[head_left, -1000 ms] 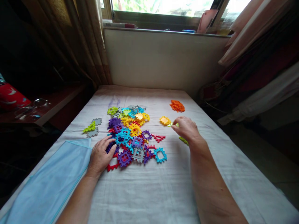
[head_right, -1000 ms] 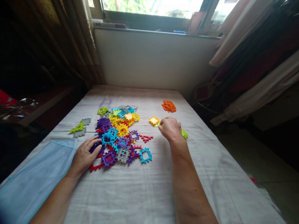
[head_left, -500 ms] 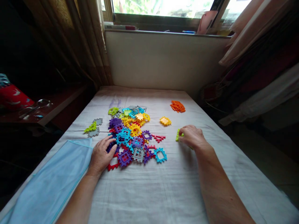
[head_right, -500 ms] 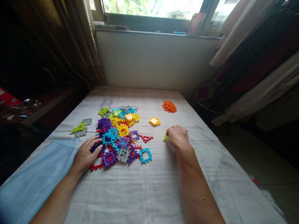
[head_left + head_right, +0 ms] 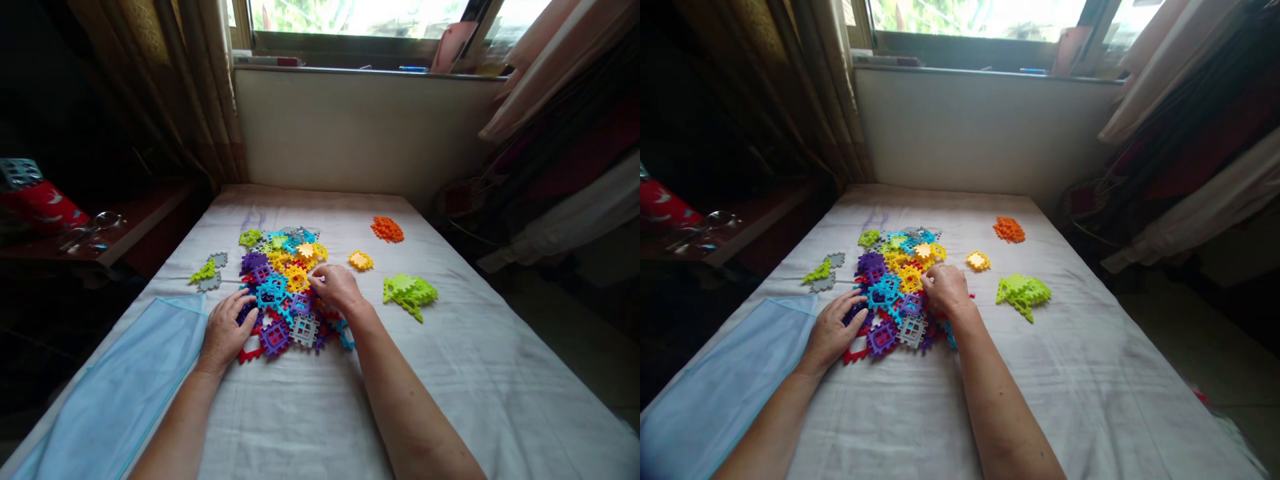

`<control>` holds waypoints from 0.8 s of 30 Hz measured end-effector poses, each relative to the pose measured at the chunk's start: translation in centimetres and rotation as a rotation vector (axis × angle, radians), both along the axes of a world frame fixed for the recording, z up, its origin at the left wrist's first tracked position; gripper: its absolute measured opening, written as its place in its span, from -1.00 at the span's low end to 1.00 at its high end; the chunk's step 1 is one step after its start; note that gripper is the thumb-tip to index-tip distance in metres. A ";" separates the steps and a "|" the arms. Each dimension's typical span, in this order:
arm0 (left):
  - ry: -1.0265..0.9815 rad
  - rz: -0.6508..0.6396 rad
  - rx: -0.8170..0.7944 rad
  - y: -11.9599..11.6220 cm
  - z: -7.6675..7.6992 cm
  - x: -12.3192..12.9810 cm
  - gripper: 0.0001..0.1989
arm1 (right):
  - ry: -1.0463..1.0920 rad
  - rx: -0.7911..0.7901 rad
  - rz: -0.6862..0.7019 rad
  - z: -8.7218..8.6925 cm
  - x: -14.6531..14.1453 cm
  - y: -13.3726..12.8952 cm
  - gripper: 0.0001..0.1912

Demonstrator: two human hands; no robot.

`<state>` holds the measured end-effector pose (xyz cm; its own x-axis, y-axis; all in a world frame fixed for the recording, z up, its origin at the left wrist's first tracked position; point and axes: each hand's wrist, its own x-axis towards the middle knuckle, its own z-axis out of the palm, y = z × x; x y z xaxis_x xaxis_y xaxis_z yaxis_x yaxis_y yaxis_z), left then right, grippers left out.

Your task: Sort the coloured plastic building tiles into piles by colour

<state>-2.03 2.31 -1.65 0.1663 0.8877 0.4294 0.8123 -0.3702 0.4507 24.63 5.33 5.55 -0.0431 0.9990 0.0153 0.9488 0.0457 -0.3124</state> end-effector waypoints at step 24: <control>0.005 0.008 0.000 -0.1 -0.1 0.0 -0.69 | 0.944 0.319 -0.648 -4.4 9.9 3.1 -0.61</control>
